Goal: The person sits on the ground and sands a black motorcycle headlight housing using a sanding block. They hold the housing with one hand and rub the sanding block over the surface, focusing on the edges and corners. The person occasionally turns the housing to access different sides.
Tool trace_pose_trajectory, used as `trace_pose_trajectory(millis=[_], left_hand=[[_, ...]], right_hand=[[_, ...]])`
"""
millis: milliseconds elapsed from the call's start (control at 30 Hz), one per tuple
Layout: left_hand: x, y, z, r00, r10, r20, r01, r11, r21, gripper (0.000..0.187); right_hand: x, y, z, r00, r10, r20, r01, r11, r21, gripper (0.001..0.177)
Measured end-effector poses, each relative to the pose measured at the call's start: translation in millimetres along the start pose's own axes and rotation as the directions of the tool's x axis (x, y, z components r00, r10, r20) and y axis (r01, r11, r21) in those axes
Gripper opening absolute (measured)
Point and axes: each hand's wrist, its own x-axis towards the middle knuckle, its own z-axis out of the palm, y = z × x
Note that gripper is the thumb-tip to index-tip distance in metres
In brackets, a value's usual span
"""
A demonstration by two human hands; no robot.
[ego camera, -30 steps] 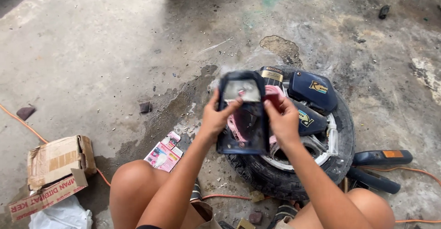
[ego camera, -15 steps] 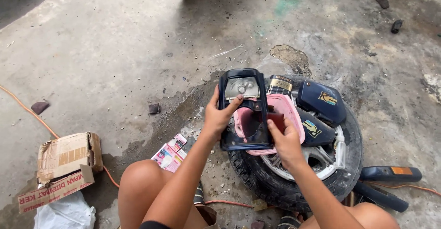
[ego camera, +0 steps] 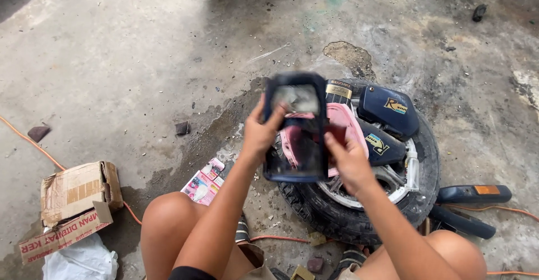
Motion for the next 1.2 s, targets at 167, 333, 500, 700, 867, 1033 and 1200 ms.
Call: trace_pose_trajectory(millis=[167,333,500,700,867,1033,1200], left_hand=[[-4.9,-21.1,4.1,0.997,-0.076,-0.023,0.077,0.996,0.050,0.040],[3.2,-12.3,-6.2,0.996,-0.057,0.074,0.054,0.998,0.043,0.091],[-9.6,-31.5,6.5,0.990,-0.114,0.086,0.100,0.982,0.158,0.075],[7.5,-14.0,-8.9,0.999,-0.034,0.032,0.031,0.996,0.086,0.074],[3.7,-15.7,-1.8,0.995,-0.032,0.090,0.019,0.990,0.140,0.072],[-1.7,-18.5,-2.7,1.000,-0.002,0.028,0.000,0.996,0.086,0.070],[13.5,-13.7,-6.8,0.999,0.050,0.021,-0.052,0.993,0.104,0.070]], right_hand=[[17.4,-12.4,1.8,0.999,-0.039,-0.022,0.040,0.997,0.059,0.017],[-6.1,-13.7,4.6,0.997,-0.060,0.050,0.059,0.998,0.028,0.019],[27.1,-24.9,-1.0,0.989,-0.144,-0.009,0.145,0.989,0.021,0.010],[-30.6,-33.5,20.3,0.989,-0.151,0.006,0.150,0.978,-0.147,0.014],[-15.8,-34.5,7.9,0.969,-0.247,0.008,0.241,0.937,-0.253,0.013],[-11.6,-24.2,4.9,0.970,-0.243,0.028,0.226,0.846,-0.482,0.024],[-21.9,-11.9,-4.8,0.979,-0.204,0.022,0.191,0.867,-0.461,0.022]])
